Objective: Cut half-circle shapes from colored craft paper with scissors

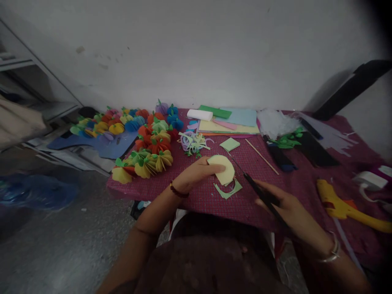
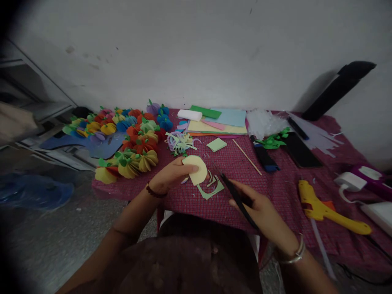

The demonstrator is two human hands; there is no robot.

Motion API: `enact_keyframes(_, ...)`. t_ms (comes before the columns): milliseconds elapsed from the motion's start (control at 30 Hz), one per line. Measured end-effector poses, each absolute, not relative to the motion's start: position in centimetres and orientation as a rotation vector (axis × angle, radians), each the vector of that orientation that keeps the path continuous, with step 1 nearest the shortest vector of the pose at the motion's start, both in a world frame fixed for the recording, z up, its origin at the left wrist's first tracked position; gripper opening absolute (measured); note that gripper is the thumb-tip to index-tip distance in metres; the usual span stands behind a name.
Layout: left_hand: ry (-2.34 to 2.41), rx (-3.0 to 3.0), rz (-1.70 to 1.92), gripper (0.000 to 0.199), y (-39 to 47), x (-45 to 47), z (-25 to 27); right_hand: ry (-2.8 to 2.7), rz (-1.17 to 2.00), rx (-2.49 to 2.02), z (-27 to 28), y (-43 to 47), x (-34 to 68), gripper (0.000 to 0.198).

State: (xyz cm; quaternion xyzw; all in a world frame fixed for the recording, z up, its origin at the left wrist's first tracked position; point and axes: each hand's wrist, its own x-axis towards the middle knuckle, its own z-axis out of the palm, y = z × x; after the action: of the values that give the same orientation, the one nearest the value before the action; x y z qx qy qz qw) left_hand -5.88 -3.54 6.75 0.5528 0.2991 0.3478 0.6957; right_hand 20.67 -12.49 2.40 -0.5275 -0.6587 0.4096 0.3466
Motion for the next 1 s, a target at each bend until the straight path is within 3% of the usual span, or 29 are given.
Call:
enact_keyframes(100,0.781,1.491,0.840,0.041,-3.8,-6.8,7.0,-2.071,0.468,-1.609,0.8,-11.3,23.3,0.053)
enact_keyframes(167,0.810,1.747,0.950,0.038,-3.9,-7.5,7.2,-2.254,0.234,-1.656,-0.1,-11.0,24.4,0.051)
enact_keyframes(400,0.630,2.273,1.241,0.022,-3.3,-9.3,6.4,-2.464,-0.008,-1.568,0.4,-11.4,25.2,0.039)
enact_keyframes(500,0.743,2.177,1.068,0.020,-2.9,-8.6,6.7,-2.215,0.196,-1.534,3.1,-10.6,23.4,0.033)
enact_keyframes(667,0.879,1.735,0.778,0.019,-2.0,-6.3,7.6,-1.748,0.971,-1.228,6.9,-6.6,17.3,0.034)
enact_keyframes(767,0.831,1.563,0.741,0.021,-1.3,-5.8,7.8,-1.597,1.284,-1.129,7.1,-3.7,14.6,0.038)
enact_keyframes(1000,0.607,1.364,0.717,0.058,0.2,-7.2,6.8,-1.247,1.729,-1.002,5.5,-1.4,13.3,0.041)
